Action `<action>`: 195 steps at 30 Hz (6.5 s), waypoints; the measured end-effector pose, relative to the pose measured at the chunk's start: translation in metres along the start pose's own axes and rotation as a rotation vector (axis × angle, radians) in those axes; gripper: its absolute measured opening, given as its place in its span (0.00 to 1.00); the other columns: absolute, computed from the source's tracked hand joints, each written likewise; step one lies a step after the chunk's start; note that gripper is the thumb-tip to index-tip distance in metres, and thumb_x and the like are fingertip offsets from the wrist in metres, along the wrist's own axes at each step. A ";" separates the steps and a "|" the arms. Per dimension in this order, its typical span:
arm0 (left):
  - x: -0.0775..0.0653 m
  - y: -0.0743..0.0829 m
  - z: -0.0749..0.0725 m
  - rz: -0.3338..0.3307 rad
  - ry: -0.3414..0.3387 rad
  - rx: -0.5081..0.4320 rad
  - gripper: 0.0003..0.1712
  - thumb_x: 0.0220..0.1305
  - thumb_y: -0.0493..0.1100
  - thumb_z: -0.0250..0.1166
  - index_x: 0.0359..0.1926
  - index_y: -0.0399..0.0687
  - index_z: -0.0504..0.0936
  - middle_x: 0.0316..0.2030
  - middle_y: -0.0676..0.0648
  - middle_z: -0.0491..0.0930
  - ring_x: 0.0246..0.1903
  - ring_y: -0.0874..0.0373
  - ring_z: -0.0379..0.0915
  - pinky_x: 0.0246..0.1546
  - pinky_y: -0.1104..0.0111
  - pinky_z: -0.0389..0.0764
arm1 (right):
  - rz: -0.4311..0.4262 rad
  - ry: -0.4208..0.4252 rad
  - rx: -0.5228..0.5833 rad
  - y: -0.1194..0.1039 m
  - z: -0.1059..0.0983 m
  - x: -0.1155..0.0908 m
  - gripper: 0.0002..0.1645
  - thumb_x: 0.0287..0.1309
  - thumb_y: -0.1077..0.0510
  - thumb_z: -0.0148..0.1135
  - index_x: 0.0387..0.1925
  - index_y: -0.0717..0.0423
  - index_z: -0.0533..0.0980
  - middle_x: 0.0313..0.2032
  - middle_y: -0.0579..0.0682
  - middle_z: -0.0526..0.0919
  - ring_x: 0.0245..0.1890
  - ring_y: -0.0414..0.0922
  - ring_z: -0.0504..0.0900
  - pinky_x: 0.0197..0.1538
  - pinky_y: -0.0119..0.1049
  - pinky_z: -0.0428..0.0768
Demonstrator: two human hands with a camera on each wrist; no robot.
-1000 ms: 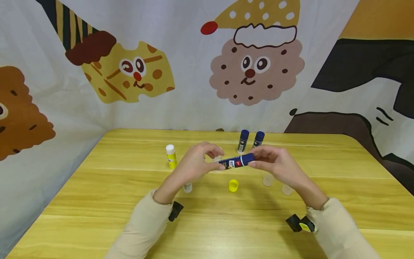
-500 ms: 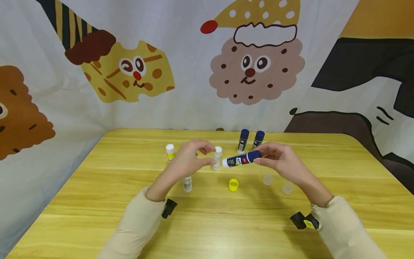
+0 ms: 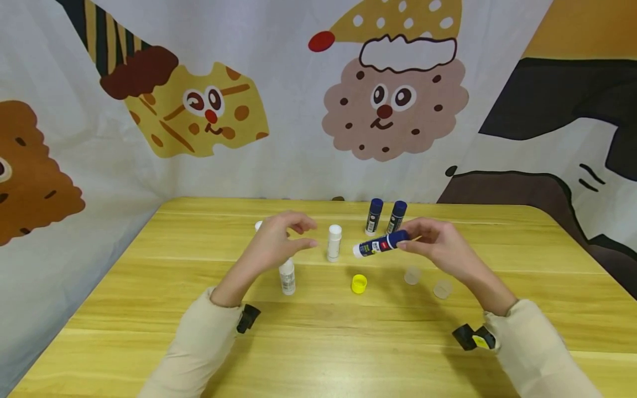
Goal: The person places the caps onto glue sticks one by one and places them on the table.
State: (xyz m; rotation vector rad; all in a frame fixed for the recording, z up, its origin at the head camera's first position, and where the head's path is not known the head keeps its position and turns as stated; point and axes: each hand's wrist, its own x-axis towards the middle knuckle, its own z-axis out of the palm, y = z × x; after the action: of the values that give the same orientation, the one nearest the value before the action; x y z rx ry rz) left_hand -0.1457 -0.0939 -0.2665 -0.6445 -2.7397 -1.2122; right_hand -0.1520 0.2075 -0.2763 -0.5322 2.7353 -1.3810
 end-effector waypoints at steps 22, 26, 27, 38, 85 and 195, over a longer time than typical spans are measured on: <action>-0.006 -0.026 -0.017 -0.058 0.040 0.012 0.14 0.56 0.40 0.66 0.44 0.43 0.80 0.42 0.46 0.78 0.43 0.51 0.72 0.41 0.58 0.72 | 0.008 -0.010 -0.015 0.013 -0.009 0.004 0.14 0.55 0.62 0.63 0.42 0.67 0.75 0.34 0.56 0.80 0.31 0.43 0.79 0.38 0.32 0.78; -0.008 -0.030 -0.020 -0.069 0.049 0.008 0.14 0.56 0.40 0.66 0.44 0.42 0.80 0.42 0.45 0.78 0.43 0.51 0.72 0.41 0.58 0.72 | 0.022 -0.002 -0.024 0.016 -0.011 0.005 0.16 0.55 0.61 0.63 0.43 0.67 0.75 0.34 0.56 0.80 0.32 0.42 0.79 0.39 0.31 0.77; -0.009 -0.031 -0.021 -0.071 0.051 0.008 0.14 0.56 0.40 0.66 0.44 0.42 0.80 0.42 0.45 0.78 0.43 0.51 0.72 0.41 0.58 0.72 | 0.024 0.003 -0.031 0.016 -0.012 0.005 0.16 0.55 0.60 0.63 0.43 0.66 0.75 0.34 0.56 0.80 0.32 0.42 0.79 0.39 0.31 0.77; -0.014 -0.041 -0.033 -0.102 0.075 0.033 0.15 0.57 0.41 0.65 0.45 0.40 0.79 0.43 0.43 0.78 0.43 0.49 0.72 0.41 0.57 0.73 | 0.045 0.033 -0.044 0.019 -0.020 0.005 0.17 0.56 0.57 0.62 0.44 0.65 0.75 0.37 0.56 0.79 0.35 0.42 0.78 0.42 0.34 0.74; -0.029 -0.084 -0.052 -0.223 0.100 0.079 0.18 0.58 0.44 0.65 0.44 0.36 0.77 0.40 0.38 0.78 0.43 0.45 0.72 0.42 0.53 0.72 | 0.123 0.073 -0.119 0.050 -0.032 0.024 0.24 0.60 0.54 0.58 0.54 0.64 0.70 0.46 0.61 0.75 0.45 0.53 0.72 0.44 0.44 0.71; -0.002 -0.105 -0.037 -0.260 -0.061 0.007 0.20 0.61 0.40 0.62 0.50 0.33 0.73 0.43 0.38 0.75 0.45 0.44 0.70 0.47 0.52 0.68 | 0.098 0.138 -0.138 0.064 -0.045 0.048 0.23 0.62 0.56 0.55 0.54 0.66 0.68 0.47 0.62 0.74 0.40 0.50 0.76 0.35 0.25 0.74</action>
State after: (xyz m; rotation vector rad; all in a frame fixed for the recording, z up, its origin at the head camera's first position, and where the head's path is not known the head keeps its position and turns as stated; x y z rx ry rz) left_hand -0.1902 -0.1840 -0.3141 -0.3370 -2.9495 -1.2485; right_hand -0.2238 0.2626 -0.2932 -0.3135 2.9376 -1.2582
